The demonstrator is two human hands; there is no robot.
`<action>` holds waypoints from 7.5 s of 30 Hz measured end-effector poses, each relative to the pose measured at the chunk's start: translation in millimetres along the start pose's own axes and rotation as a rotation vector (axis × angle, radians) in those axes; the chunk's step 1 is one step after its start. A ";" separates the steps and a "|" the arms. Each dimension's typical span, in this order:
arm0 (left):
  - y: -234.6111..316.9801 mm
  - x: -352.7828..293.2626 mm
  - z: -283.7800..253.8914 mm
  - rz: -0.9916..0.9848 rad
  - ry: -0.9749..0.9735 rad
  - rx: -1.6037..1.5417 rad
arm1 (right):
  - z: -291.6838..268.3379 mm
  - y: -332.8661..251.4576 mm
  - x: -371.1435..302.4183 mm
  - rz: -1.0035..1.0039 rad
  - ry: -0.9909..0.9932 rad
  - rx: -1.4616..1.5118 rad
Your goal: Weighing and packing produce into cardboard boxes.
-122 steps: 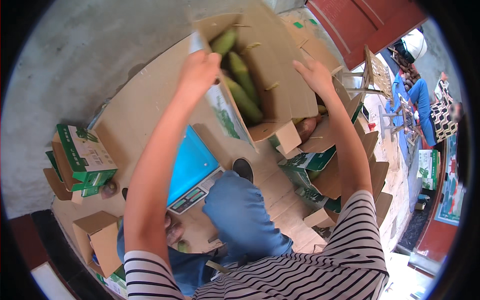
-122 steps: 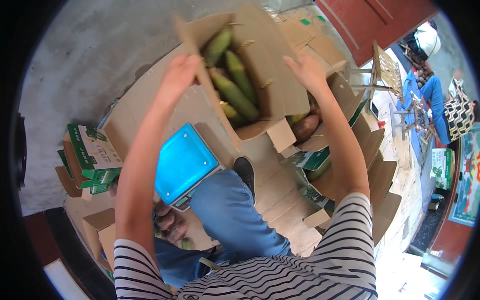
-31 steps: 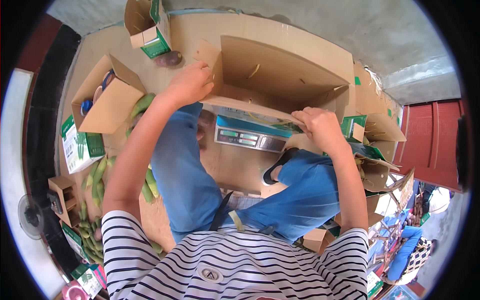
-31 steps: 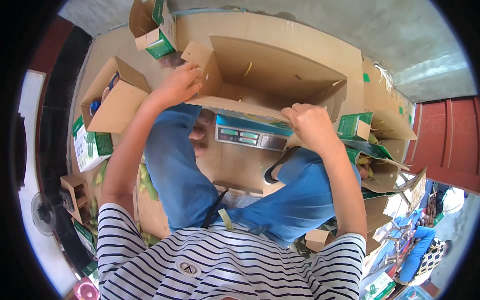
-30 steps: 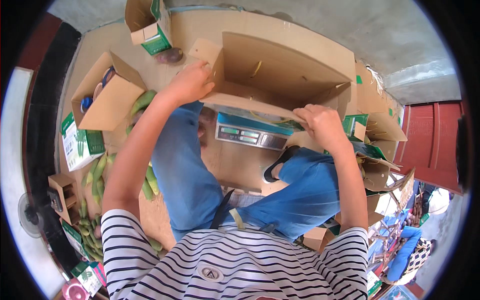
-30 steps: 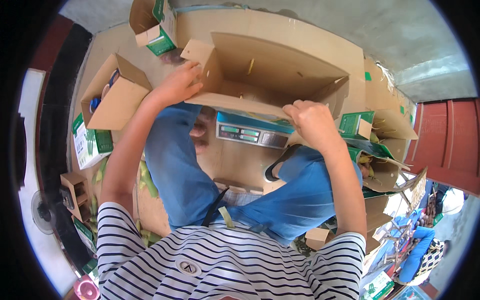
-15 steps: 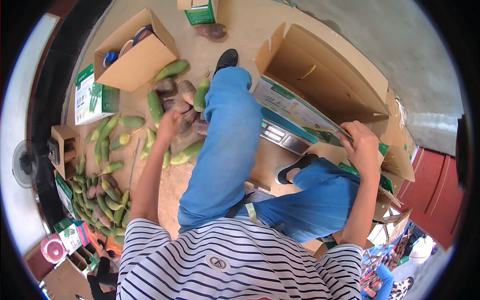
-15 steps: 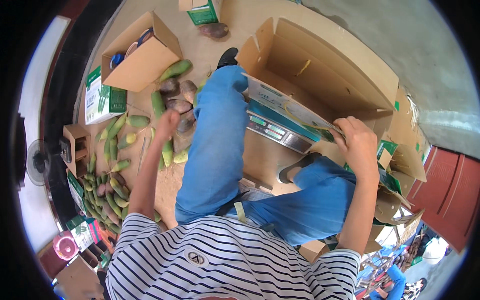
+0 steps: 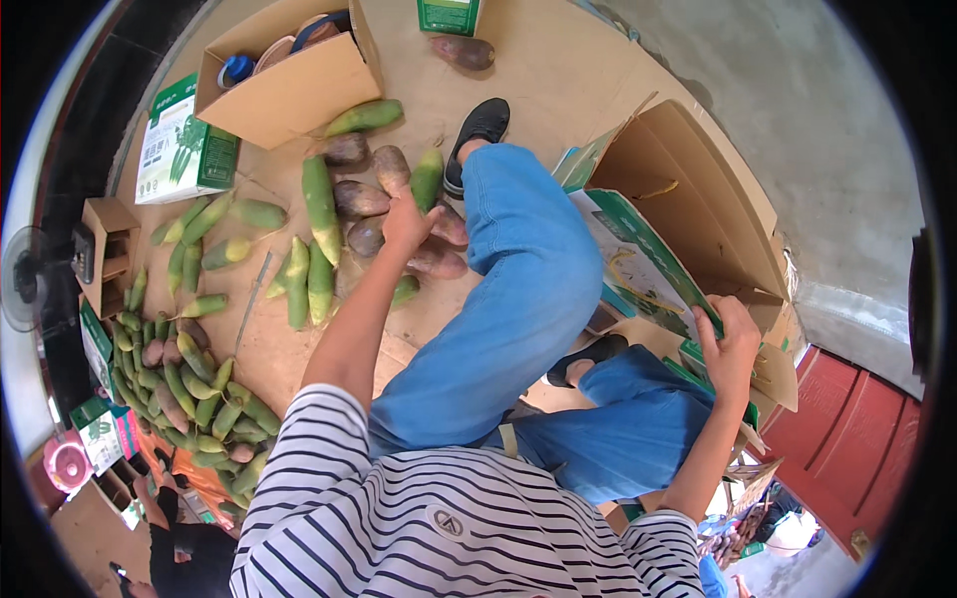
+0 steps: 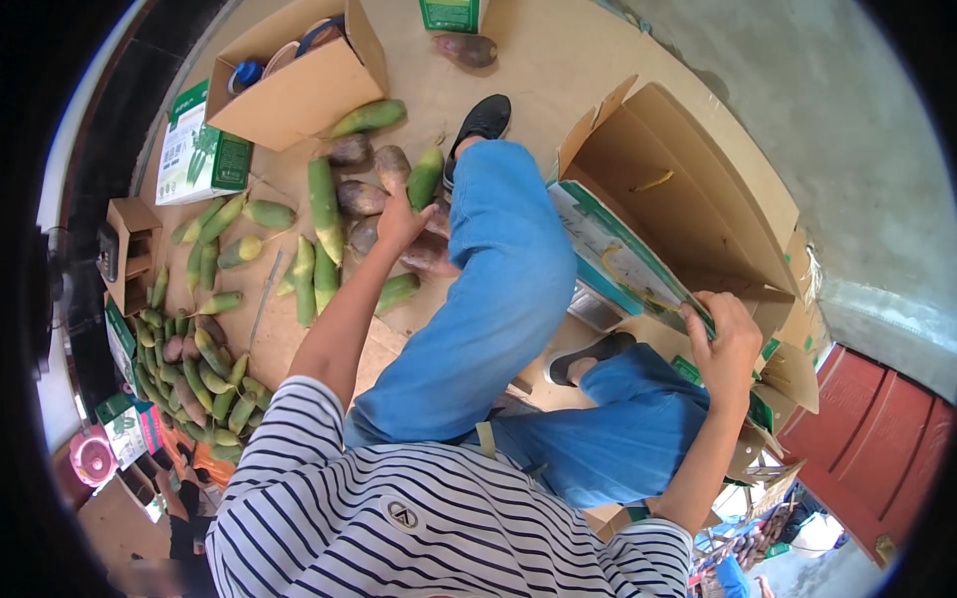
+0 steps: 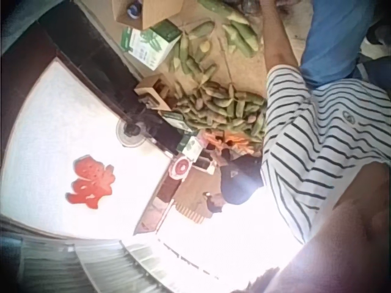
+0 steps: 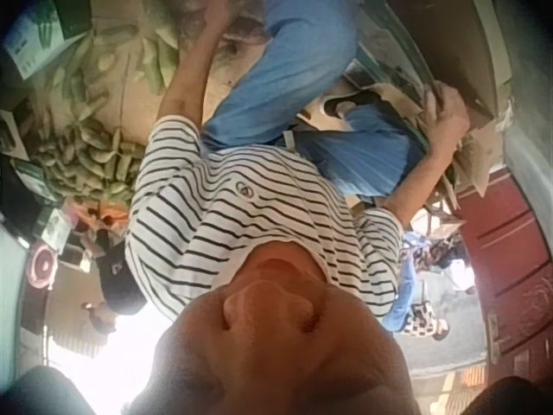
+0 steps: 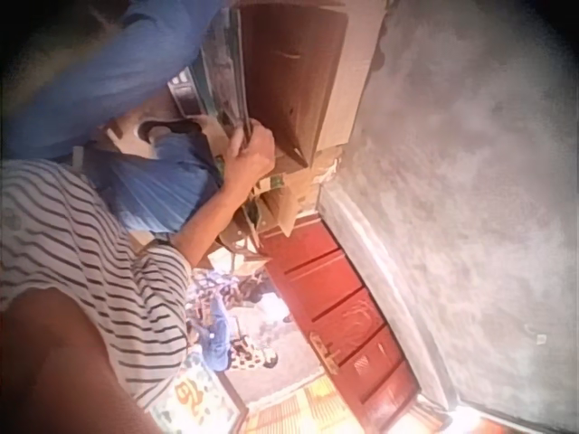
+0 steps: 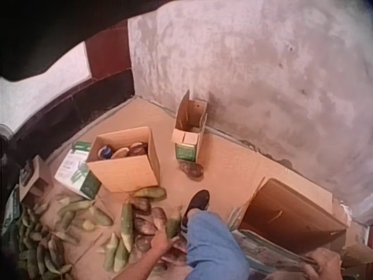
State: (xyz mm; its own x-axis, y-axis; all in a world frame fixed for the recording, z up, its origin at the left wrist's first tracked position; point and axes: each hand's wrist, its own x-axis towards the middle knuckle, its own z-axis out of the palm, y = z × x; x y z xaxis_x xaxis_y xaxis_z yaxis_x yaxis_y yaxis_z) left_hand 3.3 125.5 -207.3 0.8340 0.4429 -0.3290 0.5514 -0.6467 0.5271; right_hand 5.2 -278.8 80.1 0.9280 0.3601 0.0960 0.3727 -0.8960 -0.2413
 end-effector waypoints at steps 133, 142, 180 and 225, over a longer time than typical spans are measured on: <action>50.9 -44.5 -194.3 0.294 -0.121 -0.457 | 2.8 10.9 -18.0 -0.253 0.037 0.027; -153.5 -130.8 -45.4 -0.025 -0.370 0.554 | 1.8 6.8 -13.6 -0.155 -0.016 0.047; -37.3 -124.5 -93.2 0.075 0.108 -0.552 | 6.0 16.4 -11.1 -0.189 -0.034 0.017; -216.8 -59.4 -21.4 -0.499 0.186 -0.398 | 2.9 10.9 -5.8 -0.092 -0.094 0.035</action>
State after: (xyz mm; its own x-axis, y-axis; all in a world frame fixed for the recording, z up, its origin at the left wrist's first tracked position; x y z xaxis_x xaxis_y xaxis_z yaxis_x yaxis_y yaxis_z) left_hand -166.2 252.7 -285.2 0.4436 0.7527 -0.4865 0.7908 -0.0733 0.6077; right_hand 3.8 -289.9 74.1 0.8852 0.4644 0.0286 0.4542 -0.8491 -0.2697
